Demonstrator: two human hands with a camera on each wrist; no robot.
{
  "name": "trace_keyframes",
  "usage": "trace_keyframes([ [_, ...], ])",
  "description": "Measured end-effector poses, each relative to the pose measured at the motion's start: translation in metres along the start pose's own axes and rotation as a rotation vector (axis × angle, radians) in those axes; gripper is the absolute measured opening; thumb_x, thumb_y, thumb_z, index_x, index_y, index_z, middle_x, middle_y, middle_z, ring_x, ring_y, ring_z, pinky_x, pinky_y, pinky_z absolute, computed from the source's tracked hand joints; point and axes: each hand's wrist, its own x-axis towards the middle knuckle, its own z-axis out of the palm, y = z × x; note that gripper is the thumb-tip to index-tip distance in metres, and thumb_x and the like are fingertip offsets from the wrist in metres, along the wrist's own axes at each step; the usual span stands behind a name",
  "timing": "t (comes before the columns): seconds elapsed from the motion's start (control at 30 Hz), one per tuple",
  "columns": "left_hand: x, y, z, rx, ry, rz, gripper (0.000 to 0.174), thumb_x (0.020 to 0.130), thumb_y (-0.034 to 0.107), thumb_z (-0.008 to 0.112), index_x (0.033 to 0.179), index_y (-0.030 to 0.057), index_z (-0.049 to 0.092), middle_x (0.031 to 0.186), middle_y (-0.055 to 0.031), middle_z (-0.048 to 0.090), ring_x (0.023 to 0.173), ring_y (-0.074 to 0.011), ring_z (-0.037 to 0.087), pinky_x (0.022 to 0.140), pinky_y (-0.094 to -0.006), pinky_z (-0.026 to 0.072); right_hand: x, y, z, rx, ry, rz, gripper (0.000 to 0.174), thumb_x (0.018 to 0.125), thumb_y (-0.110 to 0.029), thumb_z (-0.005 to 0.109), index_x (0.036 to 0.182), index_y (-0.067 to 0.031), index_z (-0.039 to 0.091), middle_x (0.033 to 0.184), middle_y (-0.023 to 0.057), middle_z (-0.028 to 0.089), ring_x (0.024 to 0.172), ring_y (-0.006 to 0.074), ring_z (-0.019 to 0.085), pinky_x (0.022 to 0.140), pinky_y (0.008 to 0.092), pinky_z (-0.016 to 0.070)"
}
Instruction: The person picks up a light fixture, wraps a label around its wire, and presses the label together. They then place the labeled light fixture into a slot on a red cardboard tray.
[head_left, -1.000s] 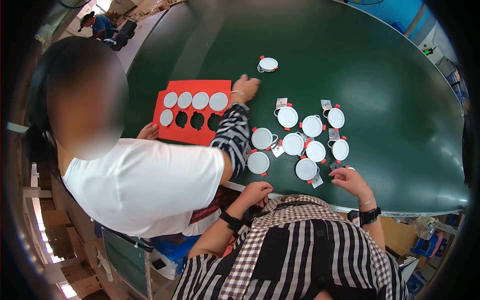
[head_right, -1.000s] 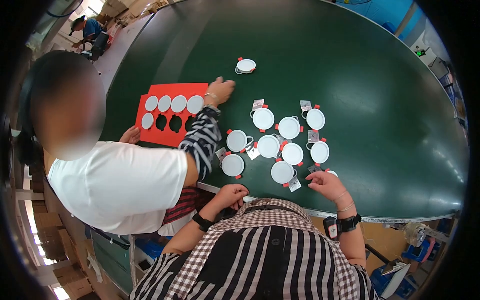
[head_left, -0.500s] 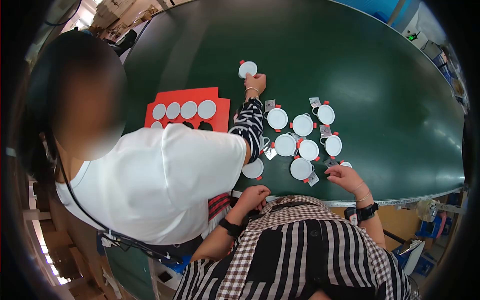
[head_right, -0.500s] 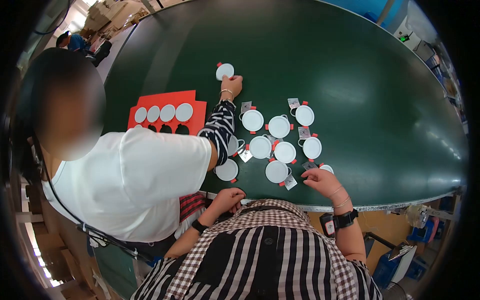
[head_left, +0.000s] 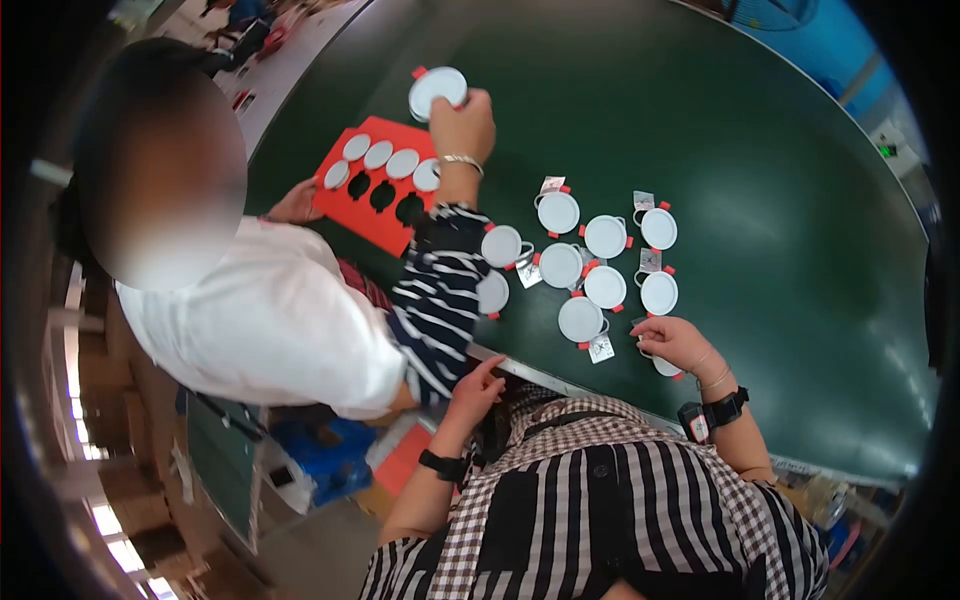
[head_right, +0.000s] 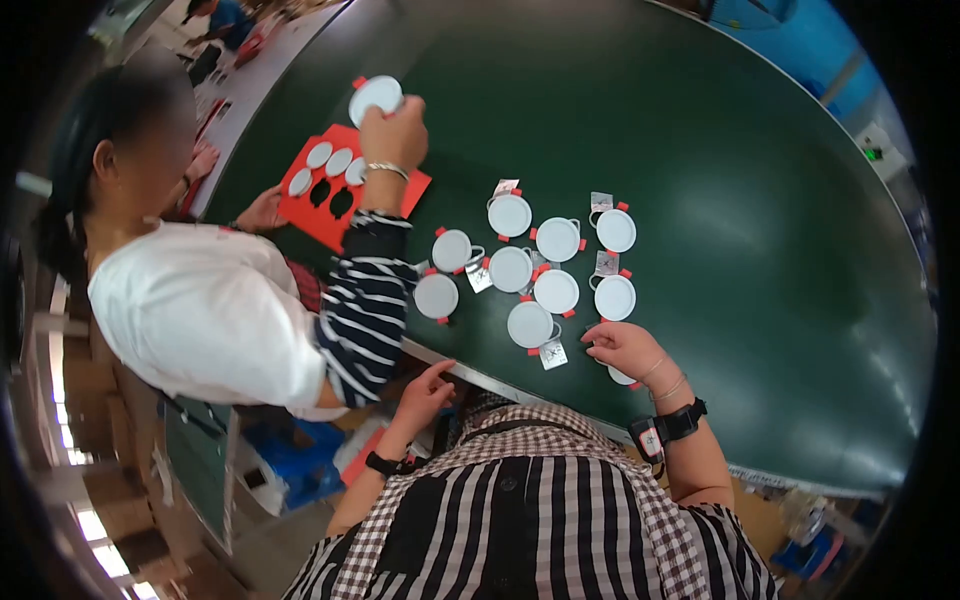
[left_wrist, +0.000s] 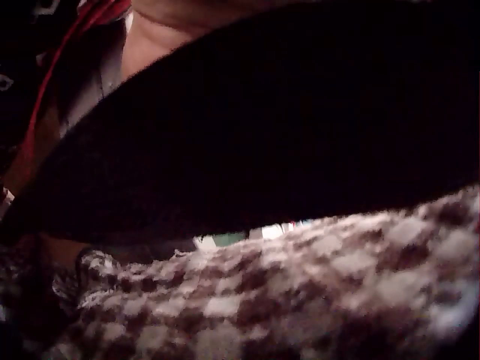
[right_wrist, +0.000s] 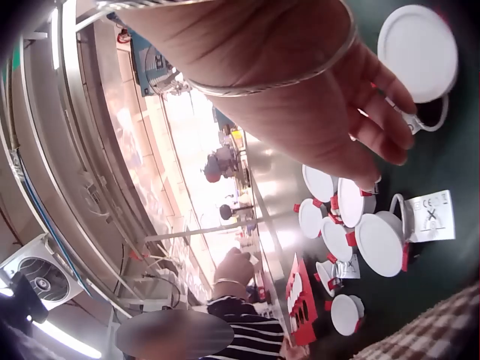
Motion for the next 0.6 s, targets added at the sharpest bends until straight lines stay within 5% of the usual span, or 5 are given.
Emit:
trace_keyframes([
  [0.33, -0.151, -0.052, 0.091, 0.020, 0.219, -0.197, 0.026, 0.087, 0.007, 0.058, 0.112, 0.0016, 0.061, 0.083, -0.0051, 0.065, 0.068, -0.0114, 0.060, 0.063, -0.0260, 0.0486, -0.033, 0.000, -0.021, -0.249, -0.220, -0.112, 0.020, 0.080, -0.015, 0.064, 0.099, -0.0059, 0.065, 0.068, 0.0039, 0.059, 0.064, 0.0169, 0.058, 0.062, 0.0305, 0.0471],
  [0.47, -0.186, -0.070, 0.108, -0.065, 0.298, -0.255, 0.024, 0.086, 0.010, 0.060, 0.108, 0.0007, 0.063, 0.080, -0.0070, 0.066, 0.070, -0.0131, 0.062, 0.064, -0.0267, 0.0499, -0.040, -0.016, -0.006, -0.504, -0.242, -0.365, 0.023, 0.079, -0.019, 0.064, 0.099, -0.0081, 0.065, 0.073, 0.0087, 0.062, 0.069, 0.0251, 0.060, 0.064, 0.0346, 0.0482],
  [0.6, -0.216, -0.079, 0.123, -0.030, 0.327, -0.313, 0.027, 0.085, 0.011, 0.063, 0.110, 0.0027, 0.063, 0.084, -0.0079, 0.067, 0.071, -0.0118, 0.063, 0.065, -0.0261, 0.0500, -0.047, -0.023, 0.010, -0.491, -0.269, -0.409, 0.024, 0.079, -0.021, 0.065, 0.100, -0.0088, 0.065, 0.075, 0.0102, 0.064, 0.072, 0.0262, 0.062, 0.066, 0.0354, 0.0485],
])
